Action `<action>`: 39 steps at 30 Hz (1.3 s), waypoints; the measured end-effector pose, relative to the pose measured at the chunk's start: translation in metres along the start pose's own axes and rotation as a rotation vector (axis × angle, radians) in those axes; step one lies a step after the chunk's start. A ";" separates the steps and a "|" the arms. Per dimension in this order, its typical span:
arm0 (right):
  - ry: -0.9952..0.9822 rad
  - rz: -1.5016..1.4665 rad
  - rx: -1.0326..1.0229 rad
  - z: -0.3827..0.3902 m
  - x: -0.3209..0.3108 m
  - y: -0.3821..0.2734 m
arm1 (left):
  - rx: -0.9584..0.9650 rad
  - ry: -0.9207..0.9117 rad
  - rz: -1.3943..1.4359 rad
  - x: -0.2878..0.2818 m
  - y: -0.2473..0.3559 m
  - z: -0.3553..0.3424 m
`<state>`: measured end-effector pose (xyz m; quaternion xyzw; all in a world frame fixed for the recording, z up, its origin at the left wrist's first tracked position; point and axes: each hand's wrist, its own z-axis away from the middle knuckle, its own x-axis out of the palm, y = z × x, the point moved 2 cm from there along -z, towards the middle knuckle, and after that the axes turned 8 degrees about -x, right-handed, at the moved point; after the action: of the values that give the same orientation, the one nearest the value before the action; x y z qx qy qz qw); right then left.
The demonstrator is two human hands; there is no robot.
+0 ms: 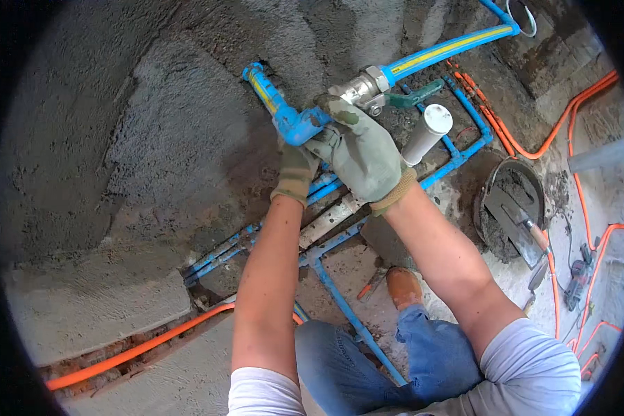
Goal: Apply mortar to a recessed wall area and around plumbing pipes using a trowel and hawk.
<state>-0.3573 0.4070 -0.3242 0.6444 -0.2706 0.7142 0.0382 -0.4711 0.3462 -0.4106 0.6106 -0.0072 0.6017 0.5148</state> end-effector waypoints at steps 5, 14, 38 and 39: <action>0.006 0.004 0.015 -0.002 0.021 0.024 | -0.086 -0.422 0.301 -0.087 0.021 -0.066; -0.030 -0.043 -0.014 -0.012 -0.010 0.012 | 0.023 0.105 -0.439 -0.004 0.029 -0.014; -0.060 -0.034 0.035 -0.010 -0.003 0.004 | -0.114 0.165 0.222 -0.016 0.002 -0.014; -0.056 -0.025 0.029 -0.010 -0.005 0.003 | -0.084 0.175 0.163 -0.015 -0.002 -0.018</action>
<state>-0.3669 0.4104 -0.3299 0.6679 -0.2530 0.6992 0.0301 -0.4868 0.3494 -0.4274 0.5311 -0.0370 0.6918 0.4878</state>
